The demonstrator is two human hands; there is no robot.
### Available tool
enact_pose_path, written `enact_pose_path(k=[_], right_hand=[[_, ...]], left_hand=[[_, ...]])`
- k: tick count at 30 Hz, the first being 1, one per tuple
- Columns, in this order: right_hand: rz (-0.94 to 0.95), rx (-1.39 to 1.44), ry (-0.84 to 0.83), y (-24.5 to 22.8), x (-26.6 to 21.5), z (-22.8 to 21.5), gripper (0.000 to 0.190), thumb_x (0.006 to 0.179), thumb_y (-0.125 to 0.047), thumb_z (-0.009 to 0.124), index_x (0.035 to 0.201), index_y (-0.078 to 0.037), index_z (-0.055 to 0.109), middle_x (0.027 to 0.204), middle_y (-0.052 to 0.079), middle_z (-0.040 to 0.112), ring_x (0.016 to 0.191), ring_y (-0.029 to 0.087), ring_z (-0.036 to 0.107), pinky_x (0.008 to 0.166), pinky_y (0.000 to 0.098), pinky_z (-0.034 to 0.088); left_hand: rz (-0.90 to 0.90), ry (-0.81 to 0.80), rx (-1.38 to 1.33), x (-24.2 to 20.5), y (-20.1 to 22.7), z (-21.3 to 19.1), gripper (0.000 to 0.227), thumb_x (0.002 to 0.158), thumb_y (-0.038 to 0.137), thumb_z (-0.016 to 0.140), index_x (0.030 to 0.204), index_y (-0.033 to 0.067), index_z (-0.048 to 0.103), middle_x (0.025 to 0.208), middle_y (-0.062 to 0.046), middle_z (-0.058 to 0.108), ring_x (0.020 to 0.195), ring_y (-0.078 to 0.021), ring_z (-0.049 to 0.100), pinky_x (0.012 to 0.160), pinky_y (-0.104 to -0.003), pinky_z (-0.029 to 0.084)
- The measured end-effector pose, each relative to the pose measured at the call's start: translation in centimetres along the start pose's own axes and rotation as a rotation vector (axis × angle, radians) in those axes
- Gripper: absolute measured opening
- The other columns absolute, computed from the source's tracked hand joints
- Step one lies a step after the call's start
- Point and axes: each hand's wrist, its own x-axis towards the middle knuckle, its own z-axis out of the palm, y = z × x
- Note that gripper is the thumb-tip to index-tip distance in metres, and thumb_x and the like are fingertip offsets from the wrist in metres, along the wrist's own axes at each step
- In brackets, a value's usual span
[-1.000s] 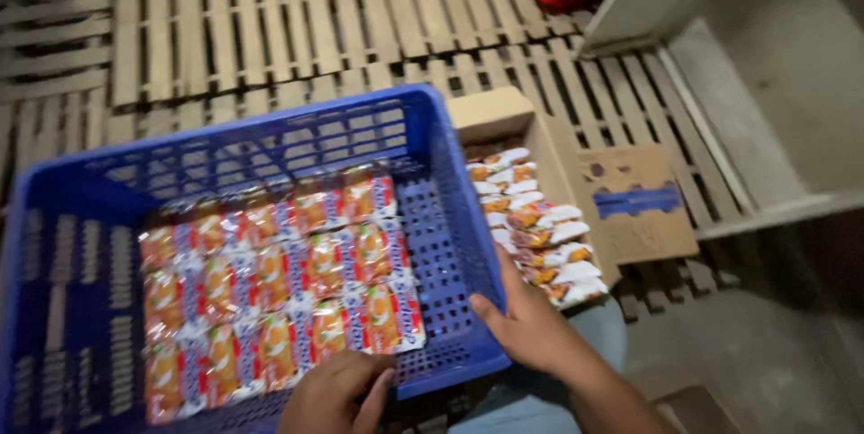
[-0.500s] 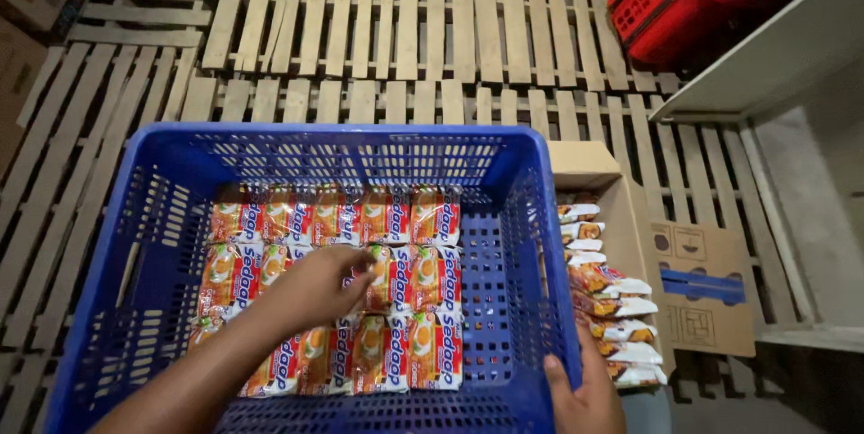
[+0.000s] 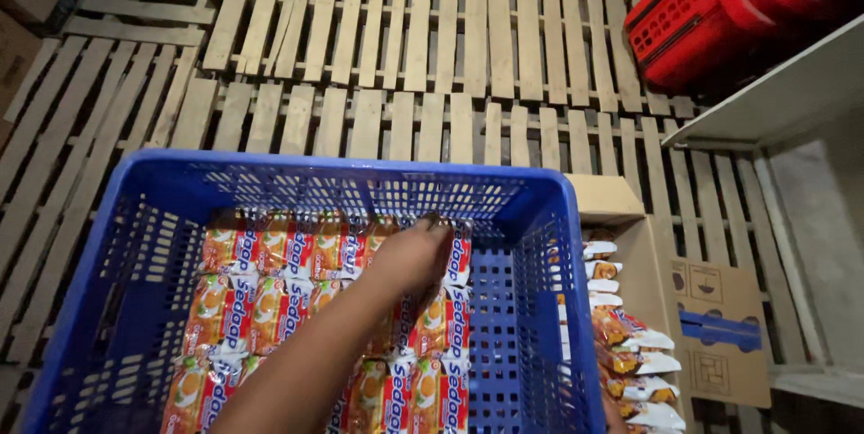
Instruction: The person transfers small packaged food items from a blue plastic basket into a cardboard box. They pick up the items one by one and place them into the box, repeating the process until the basket is empty.
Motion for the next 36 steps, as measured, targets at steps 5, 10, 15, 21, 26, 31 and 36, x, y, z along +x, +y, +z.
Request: enact_pose_path(k=[5,10,15,21,26,31,36], right_hand=[[0.164,0.031,-0.027,-3.6,1.3,0.8,0.068,0.075,-0.008,0.074,0.142,0.005,0.075,0.127,0.029,0.083,0.113,0.042,0.078,0.102,0.0500,0.057],[0.433,0.089,-0.073,-5.2,0.8,0.8,0.057,0.086,0.003,0.067,0.142,0.013,0.075,0.133,0.036,0.080,0.122,0.049,0.075,0.111,0.0590,0.055],[-0.195,-0.030,-0.121,1.8,-0.7,-2.3,0.089,0.059,-0.024,0.086,0.144,-0.002,0.069,0.141,0.021,0.078,0.132,0.032,0.074,0.111,0.0439,0.056],[-0.091,-0.347,-0.180,-4.3,-2.4,-2.0,0.082,0.074,-0.033,0.080,0.153,-0.016,0.065,0.145,0.006,0.077,0.131,0.019,0.073,0.111,0.0329,0.052],[-0.041,-0.540,-0.197,-6.0,-2.9,-1.8,0.093,0.080,-0.040,0.077,0.165,-0.020,0.048,0.159,0.002,0.064,0.139,0.015,0.067,0.120,0.0303,0.044],[-0.121,-0.535,-0.208,-8.1,-3.5,-1.0,0.079,0.088,-0.033,0.073,0.162,-0.017,0.050,0.159,0.004,0.064,0.144,0.018,0.061,0.122,0.0323,0.039],[-0.163,-0.532,-0.251,-9.0,-3.8,-0.9,0.070,0.092,-0.032,0.070,0.158,-0.016,0.052,0.142,0.008,0.073,0.127,0.022,0.071,0.117,0.0355,0.046]], left_hand=[[0.064,0.092,0.124,3.7,-2.6,4.9,0.061,0.094,0.023,0.073,0.151,0.0089,0.055,0.129,-0.021,0.066,0.107,-0.0456,0.078,0.087,-0.056,0.065],[-0.072,-0.080,0.215,2.2,1.4,0.1,0.049,0.089,0.023,0.076,0.133,0.0092,0.061,0.125,-0.013,0.067,0.112,-0.0349,0.072,0.088,-0.055,0.064],[-0.014,-0.056,0.292,0.1,2.3,-1.9,0.062,0.086,0.041,0.079,0.136,0.0146,0.054,0.125,-0.011,0.066,0.116,-0.0314,0.063,0.103,-0.052,0.055],[-0.069,-0.164,0.040,-5.2,5.2,-5.2,0.041,0.104,0.020,0.067,0.142,0.0162,0.054,0.123,-0.013,0.075,0.116,-0.0304,0.068,0.098,-0.047,0.057],[-0.144,-0.071,-0.212,-7.6,4.0,-5.2,0.067,0.107,0.019,0.063,0.168,0.0396,0.044,0.154,-0.010,0.064,0.105,-0.0237,0.074,0.085,-0.038,0.069],[-0.186,0.226,-0.527,-10.4,1.2,-5.2,0.048,0.103,0.027,0.064,0.151,0.0265,0.069,0.137,0.000,0.081,0.113,-0.0199,0.076,0.096,-0.039,0.056],[-0.204,0.246,-0.815,-15.9,2.0,-7.2,0.042,0.108,0.021,0.060,0.148,0.0142,0.070,0.103,-0.007,0.069,0.092,-0.0199,0.072,0.093,-0.040,0.071]])
